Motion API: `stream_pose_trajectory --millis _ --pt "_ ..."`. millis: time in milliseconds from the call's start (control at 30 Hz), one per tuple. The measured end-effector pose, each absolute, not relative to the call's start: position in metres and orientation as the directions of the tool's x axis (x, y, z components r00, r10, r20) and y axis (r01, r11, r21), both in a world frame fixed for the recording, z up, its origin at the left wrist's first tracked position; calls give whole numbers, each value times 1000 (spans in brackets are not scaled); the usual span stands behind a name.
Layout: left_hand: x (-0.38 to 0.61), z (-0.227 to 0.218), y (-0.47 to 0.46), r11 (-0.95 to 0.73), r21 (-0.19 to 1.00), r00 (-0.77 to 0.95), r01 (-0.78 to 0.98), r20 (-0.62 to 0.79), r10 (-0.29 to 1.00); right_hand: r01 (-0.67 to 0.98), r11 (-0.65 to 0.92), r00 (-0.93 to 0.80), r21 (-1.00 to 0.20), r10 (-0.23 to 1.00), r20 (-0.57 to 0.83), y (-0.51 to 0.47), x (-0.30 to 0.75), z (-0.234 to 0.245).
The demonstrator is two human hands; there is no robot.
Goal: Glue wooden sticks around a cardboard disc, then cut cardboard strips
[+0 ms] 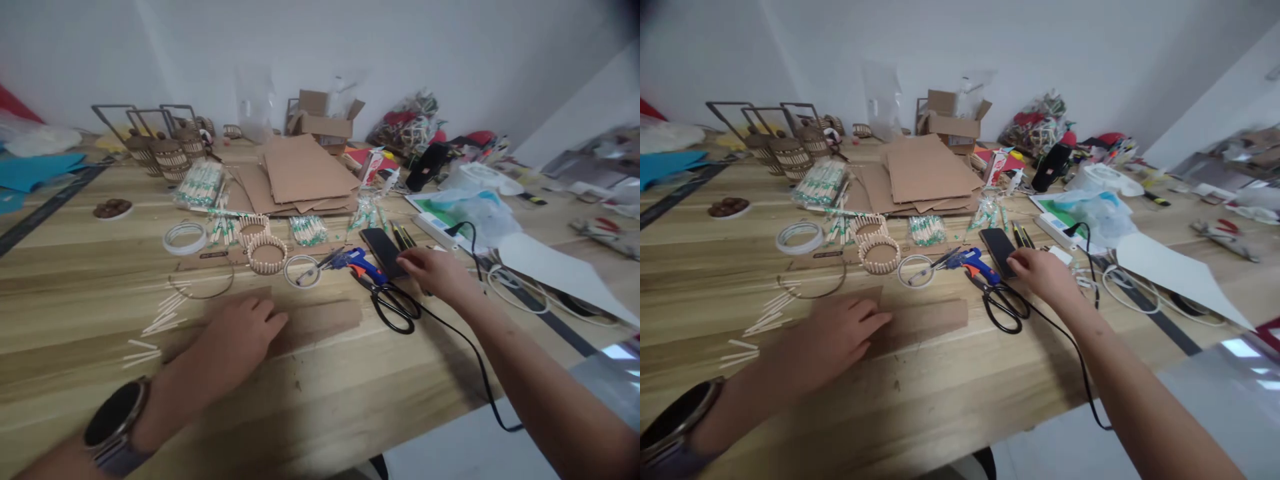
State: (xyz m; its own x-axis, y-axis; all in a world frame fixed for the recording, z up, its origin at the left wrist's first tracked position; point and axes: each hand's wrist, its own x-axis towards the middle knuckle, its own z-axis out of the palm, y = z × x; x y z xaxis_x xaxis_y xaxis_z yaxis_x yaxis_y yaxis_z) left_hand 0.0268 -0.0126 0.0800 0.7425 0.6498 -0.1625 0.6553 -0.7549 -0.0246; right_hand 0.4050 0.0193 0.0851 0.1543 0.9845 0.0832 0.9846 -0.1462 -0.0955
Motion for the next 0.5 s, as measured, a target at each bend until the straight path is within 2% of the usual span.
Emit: stream_pose_trajectory --millis 167,333,500 --pt "14 71 9 -708 -113 708 697 -48 705 964 -217 229 -154 971 64 -3 430 79" --pt "1 52 18 -651 -204 662 731 -23 750 935 -338 352 -110 923 154 -11 450 80" --pt "-10 42 21 -645 -168 661 746 67 747 905 -418 425 -79 894 139 -9 466 76"
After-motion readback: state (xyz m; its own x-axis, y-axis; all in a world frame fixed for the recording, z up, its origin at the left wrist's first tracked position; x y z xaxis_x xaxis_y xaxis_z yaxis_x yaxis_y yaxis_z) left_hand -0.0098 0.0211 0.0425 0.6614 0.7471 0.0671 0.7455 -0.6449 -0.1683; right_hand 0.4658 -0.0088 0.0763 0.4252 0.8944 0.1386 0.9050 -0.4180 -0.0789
